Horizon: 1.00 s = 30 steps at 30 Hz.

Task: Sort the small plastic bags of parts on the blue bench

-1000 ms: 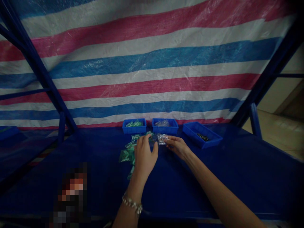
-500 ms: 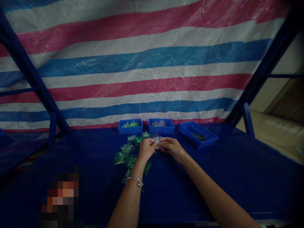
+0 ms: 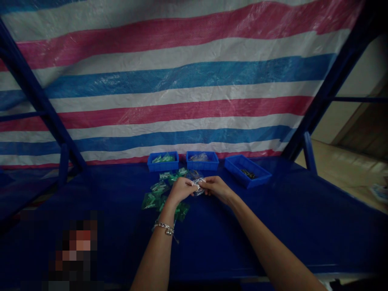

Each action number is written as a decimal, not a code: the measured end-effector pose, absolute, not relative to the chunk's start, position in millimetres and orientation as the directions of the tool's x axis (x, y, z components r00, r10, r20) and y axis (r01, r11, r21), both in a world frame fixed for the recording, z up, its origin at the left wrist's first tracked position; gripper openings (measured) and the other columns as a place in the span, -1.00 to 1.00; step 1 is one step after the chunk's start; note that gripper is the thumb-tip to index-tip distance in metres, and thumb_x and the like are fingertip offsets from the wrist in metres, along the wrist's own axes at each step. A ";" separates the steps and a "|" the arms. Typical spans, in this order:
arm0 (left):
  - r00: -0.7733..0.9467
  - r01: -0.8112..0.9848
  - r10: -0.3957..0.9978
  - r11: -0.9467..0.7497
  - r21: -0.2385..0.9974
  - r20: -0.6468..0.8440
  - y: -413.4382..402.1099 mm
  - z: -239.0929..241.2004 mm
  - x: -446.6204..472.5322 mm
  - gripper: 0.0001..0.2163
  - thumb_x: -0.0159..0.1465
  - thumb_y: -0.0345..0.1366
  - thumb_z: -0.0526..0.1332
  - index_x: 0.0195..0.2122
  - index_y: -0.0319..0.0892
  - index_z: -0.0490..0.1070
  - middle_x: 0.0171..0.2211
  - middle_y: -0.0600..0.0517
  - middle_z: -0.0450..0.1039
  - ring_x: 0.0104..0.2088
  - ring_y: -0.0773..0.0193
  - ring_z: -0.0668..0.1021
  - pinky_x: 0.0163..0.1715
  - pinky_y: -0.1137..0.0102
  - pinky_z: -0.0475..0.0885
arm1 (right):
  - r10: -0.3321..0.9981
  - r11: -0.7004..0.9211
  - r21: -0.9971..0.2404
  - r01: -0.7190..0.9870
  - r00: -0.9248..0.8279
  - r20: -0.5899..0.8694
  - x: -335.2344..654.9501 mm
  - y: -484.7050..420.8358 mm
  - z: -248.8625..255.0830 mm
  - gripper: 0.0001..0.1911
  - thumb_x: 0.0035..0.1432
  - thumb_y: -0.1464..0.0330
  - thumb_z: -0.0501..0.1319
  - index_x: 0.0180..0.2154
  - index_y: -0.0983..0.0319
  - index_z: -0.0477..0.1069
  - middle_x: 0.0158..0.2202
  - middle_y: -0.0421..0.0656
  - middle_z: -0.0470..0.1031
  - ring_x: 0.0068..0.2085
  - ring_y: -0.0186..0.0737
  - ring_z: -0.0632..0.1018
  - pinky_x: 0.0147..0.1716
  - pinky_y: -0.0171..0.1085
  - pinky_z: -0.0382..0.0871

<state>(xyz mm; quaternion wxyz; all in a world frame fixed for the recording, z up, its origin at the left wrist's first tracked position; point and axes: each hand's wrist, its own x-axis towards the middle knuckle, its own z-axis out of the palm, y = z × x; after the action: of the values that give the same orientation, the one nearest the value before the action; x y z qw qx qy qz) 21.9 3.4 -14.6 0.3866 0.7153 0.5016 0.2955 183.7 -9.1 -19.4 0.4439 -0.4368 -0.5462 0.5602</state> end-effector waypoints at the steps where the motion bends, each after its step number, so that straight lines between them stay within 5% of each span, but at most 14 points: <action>1: 0.326 0.498 0.944 -0.213 0.841 0.046 3.0 -14.5 21.4 -0.80 -0.01 -0.25 0.15 -0.55 -0.31 0.45 -0.61 0.01 0.43 -0.56 0.35 0.45 -0.57 0.52 0.25 | 0.973 0.007 -1.000 -0.002 -0.230 0.007 184.5 -9.5 -17.8 -0.67 -0.24 0.14 0.34 -0.57 0.30 0.43 -0.69 -0.25 0.36 -0.67 -0.45 0.30 -0.68 -0.42 0.06; 13: 0.287 0.499 0.942 -0.303 0.812 0.175 -2.8 -13.9 30.3 -0.85 -0.05 -0.30 0.16 -0.57 -0.29 0.40 -0.60 0.05 0.38 -0.51 0.37 0.41 -0.55 0.53 0.21 | 0.963 0.109 -0.986 0.126 -0.260 0.074 184.8 -14.4 -0.7 -0.70 -0.27 0.18 0.35 -0.57 0.29 0.42 -0.71 -0.27 0.33 -0.69 -0.44 0.28 -0.68 -0.41 0.07; 22: 0.209 0.129 0.977 -0.060 0.990 0.032 -8.3 -6.6 40.9 -0.82 0.07 -0.27 0.15 -0.41 -0.31 0.37 -0.52 0.00 0.44 -0.59 0.43 0.41 -0.56 0.53 0.29 | 0.987 0.036 -0.996 -0.085 -0.155 0.049 181.2 -11.1 -7.0 -0.68 -0.24 0.18 0.34 -0.51 0.30 0.42 -0.60 -0.18 0.43 -0.64 -0.38 0.37 -0.62 -0.35 0.18; 30: 0.139 0.348 0.973 -0.220 0.912 0.182 -1.5 -18.7 40.1 -0.78 0.12 -0.24 0.12 -0.42 -0.31 0.41 -0.51 -0.02 0.47 -0.55 0.37 0.47 -0.49 0.49 0.33 | 0.997 -0.031 -0.979 -0.201 -0.070 -0.017 173.0 -8.7 -18.5 -0.67 -0.27 0.19 0.36 -0.48 0.30 0.43 -0.56 -0.16 0.46 -0.61 -0.38 0.39 -0.61 -0.35 0.17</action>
<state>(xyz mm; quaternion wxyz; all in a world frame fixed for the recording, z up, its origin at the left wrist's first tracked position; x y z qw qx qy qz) 40.1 -1.5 -18.7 0.3709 0.6572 0.5025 0.4218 173.0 -8.7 -18.5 0.5247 -0.4356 -0.4572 0.5708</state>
